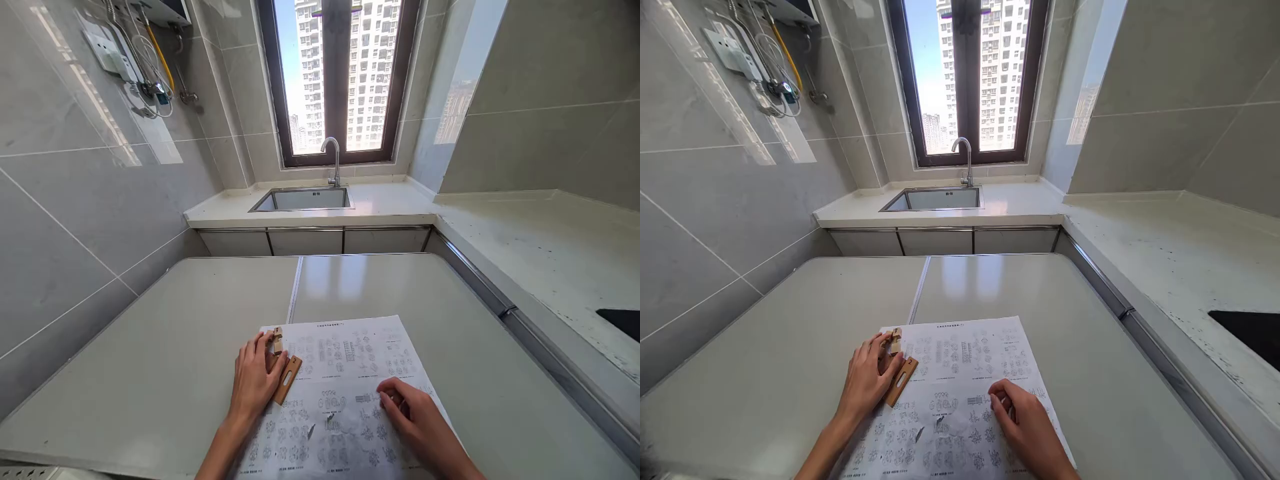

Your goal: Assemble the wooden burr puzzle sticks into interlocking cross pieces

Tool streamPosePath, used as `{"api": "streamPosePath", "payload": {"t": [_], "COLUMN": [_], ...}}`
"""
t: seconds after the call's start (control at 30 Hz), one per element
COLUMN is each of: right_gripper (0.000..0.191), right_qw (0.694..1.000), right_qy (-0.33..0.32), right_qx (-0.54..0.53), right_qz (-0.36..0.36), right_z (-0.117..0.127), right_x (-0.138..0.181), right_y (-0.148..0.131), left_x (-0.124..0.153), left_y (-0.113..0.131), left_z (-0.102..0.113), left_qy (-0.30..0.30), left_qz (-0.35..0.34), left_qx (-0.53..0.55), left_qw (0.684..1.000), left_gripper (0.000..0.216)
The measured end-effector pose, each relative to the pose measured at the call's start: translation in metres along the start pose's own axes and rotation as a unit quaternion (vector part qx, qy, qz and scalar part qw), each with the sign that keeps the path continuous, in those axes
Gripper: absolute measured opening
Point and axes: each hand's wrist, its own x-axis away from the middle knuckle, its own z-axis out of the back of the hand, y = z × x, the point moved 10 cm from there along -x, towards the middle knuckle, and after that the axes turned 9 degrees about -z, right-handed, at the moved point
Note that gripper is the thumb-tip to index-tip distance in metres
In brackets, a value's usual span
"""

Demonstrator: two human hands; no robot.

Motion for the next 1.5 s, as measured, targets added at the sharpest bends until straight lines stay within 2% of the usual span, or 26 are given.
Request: {"api": "streamPosePath", "payload": {"t": [0.33,0.5,0.63,0.73,0.9,1.13,1.3,1.43,1.5], "right_gripper": [0.031,0.038,0.042,0.042,0.04,0.029,0.027,0.02,0.024], "right_qw": [1.0,0.996,0.994,0.994,0.997,0.991,0.987,0.987,0.985], "right_qy": [0.027,0.077,0.103,0.105,0.078,0.044,0.098,0.086,0.073], "right_qx": [-0.003,-0.049,-0.037,-0.03,0.025,0.122,0.11,0.082,0.084], "right_qz": [0.015,0.016,0.01,0.006,0.012,0.031,0.069,0.109,0.134], "right_z": [0.001,0.004,0.004,0.003,-0.001,-0.01,-0.016,-0.037,-0.053], "right_x": [-0.001,0.004,0.007,0.006,0.003,0.008,0.017,0.014,0.01], "right_y": [0.003,0.005,0.006,0.01,0.015,-0.009,-0.027,-0.041,-0.051], "left_x": [-0.005,-0.002,0.011,0.02,0.033,0.057,0.064,0.061,0.06], "left_y": [-0.017,-0.023,-0.028,-0.03,-0.037,-0.045,-0.033,-0.019,-0.017], "left_z": [-0.001,0.0,0.006,0.01,0.019,0.025,0.024,0.021,0.017], "left_qy": [0.024,0.011,0.0,0.004,0.053,0.059,0.026,0.004,-0.004], "left_qz": [0.022,0.018,0.047,0.063,0.072,0.071,0.042,0.02,0.025], "left_qx": [0.031,0.095,0.139,0.159,0.149,0.092,0.074,0.081,0.093], "left_qw": [0.999,0.995,0.989,0.985,0.985,0.991,0.996,0.997,0.995], "left_gripper": [0.041,0.051,0.06,0.06,0.059,0.051,0.045,0.044,0.044]}}
